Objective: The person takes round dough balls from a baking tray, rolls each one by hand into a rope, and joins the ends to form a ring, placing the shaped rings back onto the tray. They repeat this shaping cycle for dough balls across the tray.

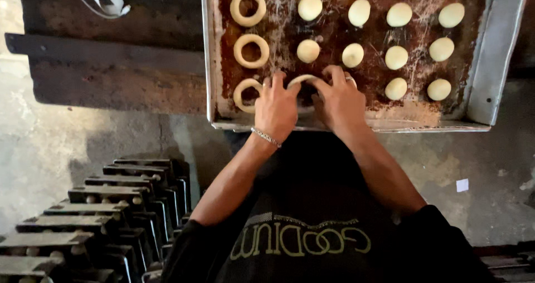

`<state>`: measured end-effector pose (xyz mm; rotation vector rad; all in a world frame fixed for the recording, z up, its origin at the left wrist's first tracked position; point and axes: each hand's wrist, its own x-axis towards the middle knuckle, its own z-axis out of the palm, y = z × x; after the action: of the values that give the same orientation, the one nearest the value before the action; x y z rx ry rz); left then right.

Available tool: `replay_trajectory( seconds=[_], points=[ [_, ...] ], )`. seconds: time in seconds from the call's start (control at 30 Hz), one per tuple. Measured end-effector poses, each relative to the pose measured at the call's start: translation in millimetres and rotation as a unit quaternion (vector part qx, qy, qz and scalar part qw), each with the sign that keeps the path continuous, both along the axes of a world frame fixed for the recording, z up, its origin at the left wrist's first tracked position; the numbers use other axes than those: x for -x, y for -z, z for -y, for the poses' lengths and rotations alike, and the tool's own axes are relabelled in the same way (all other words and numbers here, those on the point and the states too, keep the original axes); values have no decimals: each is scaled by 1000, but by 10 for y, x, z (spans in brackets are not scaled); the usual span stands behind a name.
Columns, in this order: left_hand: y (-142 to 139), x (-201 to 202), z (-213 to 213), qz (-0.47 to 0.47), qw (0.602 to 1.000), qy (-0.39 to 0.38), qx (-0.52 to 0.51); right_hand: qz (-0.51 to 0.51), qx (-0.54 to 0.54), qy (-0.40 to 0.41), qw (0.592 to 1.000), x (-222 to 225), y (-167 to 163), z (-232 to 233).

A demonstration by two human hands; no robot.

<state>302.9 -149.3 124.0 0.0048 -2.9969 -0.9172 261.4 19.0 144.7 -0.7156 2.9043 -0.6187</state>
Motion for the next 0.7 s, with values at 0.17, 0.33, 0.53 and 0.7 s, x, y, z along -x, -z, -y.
replay_trajectory(
  seconds=[0.17,0.33,0.53,0.7],
  points=[
    [-202,-5,220,2,997,14,-79,-8,32,20,999,326,-75,72],
    [-336,107,483,-63,990,23,-125,-77,-5,-163,984,954,-22,193],
    [-391,260,629,-48,949,0,-311,222,-16,-64,973,942,-222,161],
    [-383,385,437,-19,904,-7,-427,237,384,-8,892,509,-149,229]
  ],
)
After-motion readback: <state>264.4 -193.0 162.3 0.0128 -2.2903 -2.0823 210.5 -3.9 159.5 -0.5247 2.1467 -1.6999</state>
